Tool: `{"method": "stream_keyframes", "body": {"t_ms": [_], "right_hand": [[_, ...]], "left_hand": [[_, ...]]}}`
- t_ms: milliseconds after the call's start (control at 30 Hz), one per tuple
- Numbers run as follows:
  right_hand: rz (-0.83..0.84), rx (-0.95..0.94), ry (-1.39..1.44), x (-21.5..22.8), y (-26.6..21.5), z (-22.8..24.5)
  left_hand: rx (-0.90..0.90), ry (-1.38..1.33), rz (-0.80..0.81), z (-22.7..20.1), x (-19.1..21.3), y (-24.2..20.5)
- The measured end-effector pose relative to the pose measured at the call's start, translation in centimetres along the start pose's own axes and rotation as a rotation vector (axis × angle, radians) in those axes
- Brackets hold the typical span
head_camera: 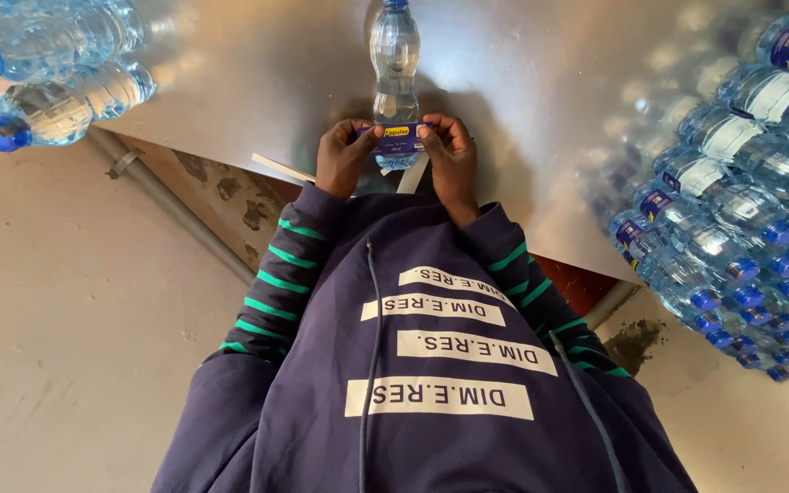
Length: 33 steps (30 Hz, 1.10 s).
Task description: The person repeatedly picks up plastic water bottles from a table, peels a label from a roll, and wraps it around the bottle. They then place the labeled bottle back onto the table among other bottles.
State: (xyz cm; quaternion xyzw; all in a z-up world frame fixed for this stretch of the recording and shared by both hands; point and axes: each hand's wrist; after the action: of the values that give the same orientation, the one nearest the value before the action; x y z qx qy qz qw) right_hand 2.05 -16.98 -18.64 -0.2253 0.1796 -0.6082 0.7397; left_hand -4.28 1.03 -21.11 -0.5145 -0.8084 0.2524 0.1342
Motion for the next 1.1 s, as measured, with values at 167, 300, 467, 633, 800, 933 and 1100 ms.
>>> {"method": "stream_keyframes", "body": {"t_ms": [167,300,467,633,800,933,1100], "right_hand": [[0.003,0.023,-0.009,-0.1,0.1,-0.1],[-0.005,0.041,0.014,0.0,0.4,-1.2],[0.015,0.070,0.002,-0.1,0.9,-2.9],[0.041,0.078,-0.029,-0.6,1.2,-4.5],[0.117,0.060,-0.073,-2.5,0.9,-3.0],[0.142,-0.056,-0.103,-3.3,1.5,-1.3],[0.229,-0.230,-0.003,-2.5,3.8,-1.1]], "left_hand": [[-0.020,-0.023,-0.007,0.4,-0.3,0.0],[-0.026,-0.018,-0.011,0.4,-0.4,0.1],[-0.048,-0.032,-0.009,3.2,0.3,1.1],[-0.075,-0.047,-0.024,4.6,0.7,1.6],[-0.020,-0.301,-0.005,6.3,0.9,1.9],[0.047,-0.391,0.001,5.9,0.9,1.8],[0.170,-0.551,0.021,5.5,1.2,2.0]]}}
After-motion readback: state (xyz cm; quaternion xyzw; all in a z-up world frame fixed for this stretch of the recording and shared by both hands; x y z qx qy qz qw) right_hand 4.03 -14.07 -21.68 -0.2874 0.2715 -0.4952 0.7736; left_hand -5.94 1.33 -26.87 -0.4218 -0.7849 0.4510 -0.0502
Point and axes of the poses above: each hand's wrist, its own y-axis towards the middle knuckle, its own x-axis out of the back of the hand, z = x × y, and after that the axes turned 7 degrees about -x, right-handed
